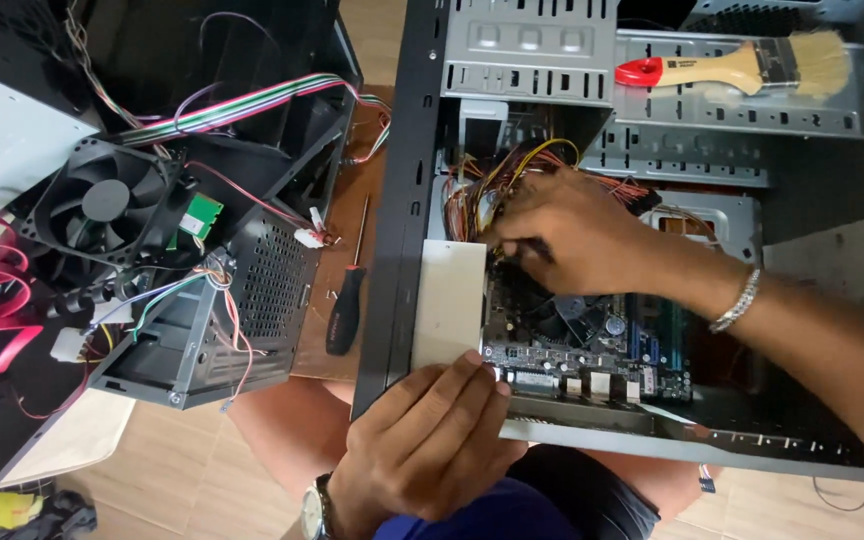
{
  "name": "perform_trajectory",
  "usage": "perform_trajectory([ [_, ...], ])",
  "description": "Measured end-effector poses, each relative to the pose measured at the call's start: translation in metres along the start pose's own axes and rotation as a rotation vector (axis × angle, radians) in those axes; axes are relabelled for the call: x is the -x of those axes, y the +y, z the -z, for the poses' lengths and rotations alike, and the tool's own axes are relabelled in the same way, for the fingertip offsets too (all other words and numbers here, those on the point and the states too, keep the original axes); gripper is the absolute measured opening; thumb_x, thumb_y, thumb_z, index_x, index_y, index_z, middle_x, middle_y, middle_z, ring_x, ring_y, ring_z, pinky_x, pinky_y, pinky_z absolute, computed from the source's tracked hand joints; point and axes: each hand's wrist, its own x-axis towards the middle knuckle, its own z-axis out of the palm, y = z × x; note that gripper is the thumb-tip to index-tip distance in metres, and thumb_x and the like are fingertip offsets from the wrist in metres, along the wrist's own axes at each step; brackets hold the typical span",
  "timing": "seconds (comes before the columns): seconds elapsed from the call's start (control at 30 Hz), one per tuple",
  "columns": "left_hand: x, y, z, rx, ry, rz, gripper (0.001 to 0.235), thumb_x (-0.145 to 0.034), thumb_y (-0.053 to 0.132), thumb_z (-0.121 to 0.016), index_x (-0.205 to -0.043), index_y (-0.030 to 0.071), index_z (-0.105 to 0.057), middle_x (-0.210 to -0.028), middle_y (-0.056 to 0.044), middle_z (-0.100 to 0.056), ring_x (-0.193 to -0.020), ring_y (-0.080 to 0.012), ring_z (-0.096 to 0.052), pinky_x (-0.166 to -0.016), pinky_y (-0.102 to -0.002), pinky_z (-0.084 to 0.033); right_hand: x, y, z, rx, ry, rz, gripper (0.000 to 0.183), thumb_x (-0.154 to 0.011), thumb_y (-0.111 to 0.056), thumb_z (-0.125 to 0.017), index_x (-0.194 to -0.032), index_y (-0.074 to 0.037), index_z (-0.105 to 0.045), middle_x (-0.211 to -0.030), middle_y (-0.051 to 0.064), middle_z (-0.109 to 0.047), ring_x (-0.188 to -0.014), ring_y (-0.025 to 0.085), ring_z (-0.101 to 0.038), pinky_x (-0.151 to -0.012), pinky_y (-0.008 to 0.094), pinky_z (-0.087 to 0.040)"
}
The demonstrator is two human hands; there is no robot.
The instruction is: The person cleans the inside of a desktop computer case using a brush and a vacuum cleaner. They remove a metal bracket, brush dust from the motherboard and power supply area, and vacuum the debris.
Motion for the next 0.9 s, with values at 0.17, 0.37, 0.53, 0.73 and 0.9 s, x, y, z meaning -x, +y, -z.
perform_trajectory([
  [0.17,0.007,-0.003,-0.005,-0.022,0.042,-0.033,0.042,-0.122,0.033,-0.055,-0.111,0.005,-0.084,-0.113,-0.011,-0.081,-0.113,-0.0247,-0.084,-0.089,-0.033,-0.072,0.002,-0.008,0.018,-0.200,-0.077,-0.069,0.018,-0.094,-0.036,-0.093,-0.102,-0.021,-0.085,-0.090,-0.005,-0.079,-0.091,0.019,-0.064,-0.093,0.047,-0.043],
  [0.37,0.007,-0.005,-0.003,-0.002,0.036,-0.037,0.042,-0.123,0.032,-0.053,-0.112,0.005,-0.083,-0.111,-0.011,-0.082,-0.110,-0.0255,-0.085,-0.089,-0.035,-0.070,0.004,-0.006,0.037,-0.361,-0.119,-0.163,0.011,-0.098,-0.018,-0.084,-0.108,-0.016,-0.084,-0.104,0.001,-0.092,-0.098,0.016,-0.089,-0.102,0.043,-0.064],
  [0.53,0.011,-0.006,-0.003,0.018,0.043,-0.045,0.041,-0.125,0.031,-0.053,-0.113,0.004,-0.081,-0.110,-0.011,-0.082,-0.112,-0.0274,-0.085,-0.085,-0.034,-0.069,0.007,-0.004,0.050,-0.371,-0.123,-0.173,0.042,-0.098,-0.006,-0.075,-0.139,-0.016,-0.081,-0.099,0.002,-0.094,-0.090,0.013,-0.093,-0.092,0.033,-0.075],
  [0.73,0.014,-0.006,-0.005,0.010,0.049,-0.059,0.041,-0.125,0.033,-0.058,-0.114,0.002,-0.082,-0.112,-0.013,-0.081,-0.112,-0.0283,-0.084,-0.084,-0.035,-0.069,0.005,-0.008,0.060,-0.501,-0.166,-0.116,0.025,-0.099,-0.024,-0.081,-0.120,-0.016,-0.091,-0.102,0.002,-0.092,-0.091,0.017,-0.084,-0.086,0.035,-0.067],
  [0.9,0.018,-0.006,-0.006,-0.001,0.047,-0.068,0.040,-0.125,0.035,-0.059,-0.115,0.004,-0.083,-0.114,-0.012,-0.082,-0.114,-0.0289,-0.084,-0.086,-0.035,-0.071,0.005,0.000,0.055,-0.638,-0.173,-0.089,0.024,-0.102,-0.027,-0.078,-0.114,-0.011,-0.090,-0.101,0.005,-0.090,-0.091,0.019,-0.083,-0.085,0.035,-0.067],
])
